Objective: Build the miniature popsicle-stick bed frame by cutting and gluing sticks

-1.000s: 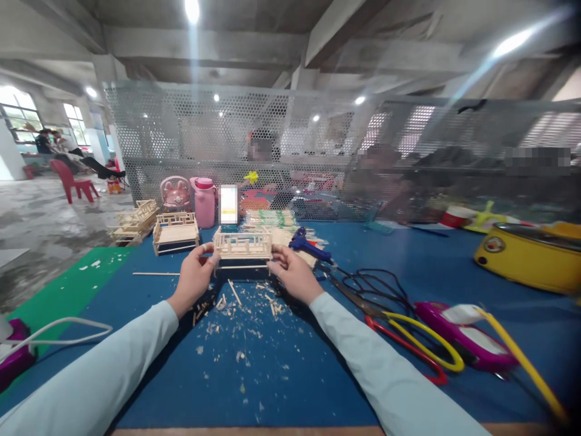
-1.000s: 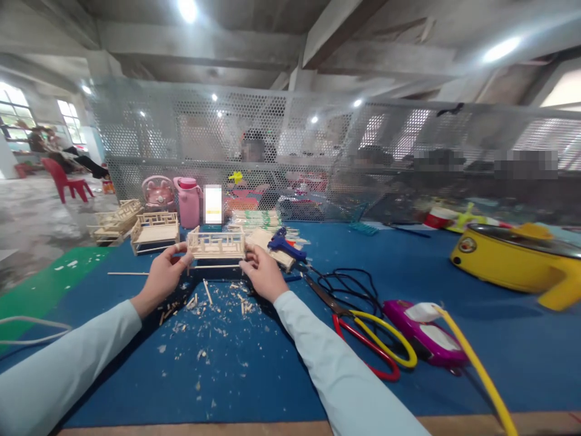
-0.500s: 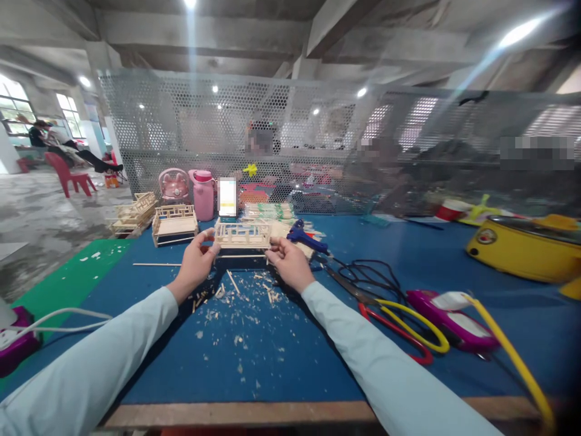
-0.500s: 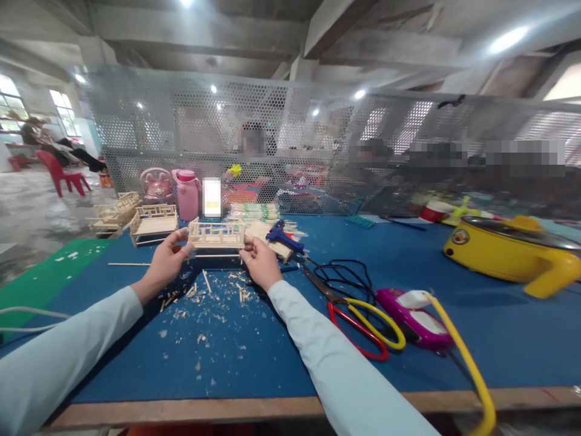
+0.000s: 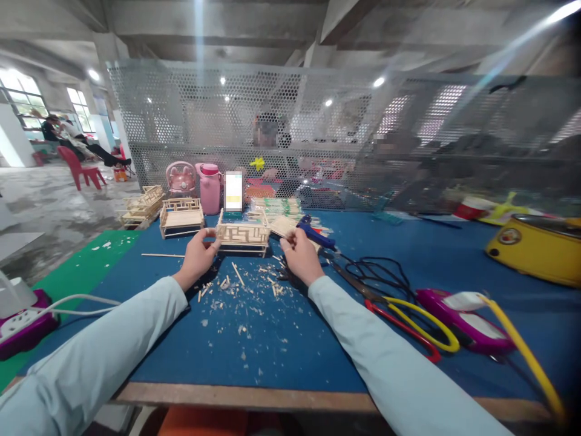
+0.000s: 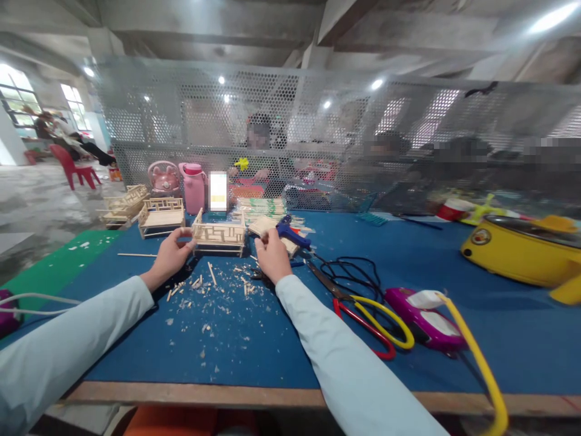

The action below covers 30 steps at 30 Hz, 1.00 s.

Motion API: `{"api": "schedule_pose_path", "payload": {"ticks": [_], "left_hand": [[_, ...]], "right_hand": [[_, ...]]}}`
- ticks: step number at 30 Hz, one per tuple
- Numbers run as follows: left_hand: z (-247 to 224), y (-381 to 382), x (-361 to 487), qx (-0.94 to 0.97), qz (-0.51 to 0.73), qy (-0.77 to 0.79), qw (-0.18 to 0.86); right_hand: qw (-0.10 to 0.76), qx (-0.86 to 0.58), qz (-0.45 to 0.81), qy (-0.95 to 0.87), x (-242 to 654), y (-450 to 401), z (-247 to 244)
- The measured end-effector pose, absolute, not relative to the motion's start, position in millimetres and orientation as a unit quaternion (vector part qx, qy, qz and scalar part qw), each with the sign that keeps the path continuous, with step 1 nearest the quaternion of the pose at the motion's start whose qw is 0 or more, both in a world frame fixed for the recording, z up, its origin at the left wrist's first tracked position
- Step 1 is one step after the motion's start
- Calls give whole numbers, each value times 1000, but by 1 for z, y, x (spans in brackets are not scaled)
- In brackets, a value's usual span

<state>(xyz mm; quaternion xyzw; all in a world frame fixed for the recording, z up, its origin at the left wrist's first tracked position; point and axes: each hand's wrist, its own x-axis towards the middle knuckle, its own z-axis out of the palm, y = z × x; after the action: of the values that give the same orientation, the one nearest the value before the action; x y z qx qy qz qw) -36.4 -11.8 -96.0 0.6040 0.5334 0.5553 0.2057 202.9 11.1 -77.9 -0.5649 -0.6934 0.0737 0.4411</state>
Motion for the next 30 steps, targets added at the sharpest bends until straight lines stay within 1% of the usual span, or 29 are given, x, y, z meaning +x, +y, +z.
{"api": "schedule_pose_path", "payload": {"ticks": [2, 5, 8, 14, 16, 18, 20, 22, 24, 26, 30], "left_hand": [[-97, -13, -36, 605, 557, 523, 221], [-99, -12, -36, 607, 563, 508, 239], [-102, -11, -37, 618, 563, 490, 247], [-101, -15, -37, 630, 551, 497, 229], [-99, -17, -37, 636, 543, 497, 232], [-98, -19, -36, 639, 539, 497, 233], [-98, -21, -35, 641, 537, 506, 211], [-99, -23, -35, 645, 534, 520, 167], [-98, -25, -34, 651, 531, 530, 117], [-97, -27, -33, 659, 529, 529, 73], [-94, -31, -31, 685, 522, 508, 12]], "right_hand": [[437, -580, 45, -686, 203, 10, -77], [404, -585, 11, -704, 204, 7, -74], [383, -565, 11, -731, 203, 3, -71], [456, -521, 41, -720, 206, -4, -62], [462, -514, 66, -720, 209, -3, -62], [455, -503, 118, -725, 212, -1, -64], [456, -482, 167, -729, 213, 2, -67], [472, -463, 179, -729, 213, 4, -70], [490, -459, 147, -726, 213, 4, -70], [488, -475, 120, -722, 214, 2, -67], [435, -536, 86, -719, 217, -4, -60]]}}
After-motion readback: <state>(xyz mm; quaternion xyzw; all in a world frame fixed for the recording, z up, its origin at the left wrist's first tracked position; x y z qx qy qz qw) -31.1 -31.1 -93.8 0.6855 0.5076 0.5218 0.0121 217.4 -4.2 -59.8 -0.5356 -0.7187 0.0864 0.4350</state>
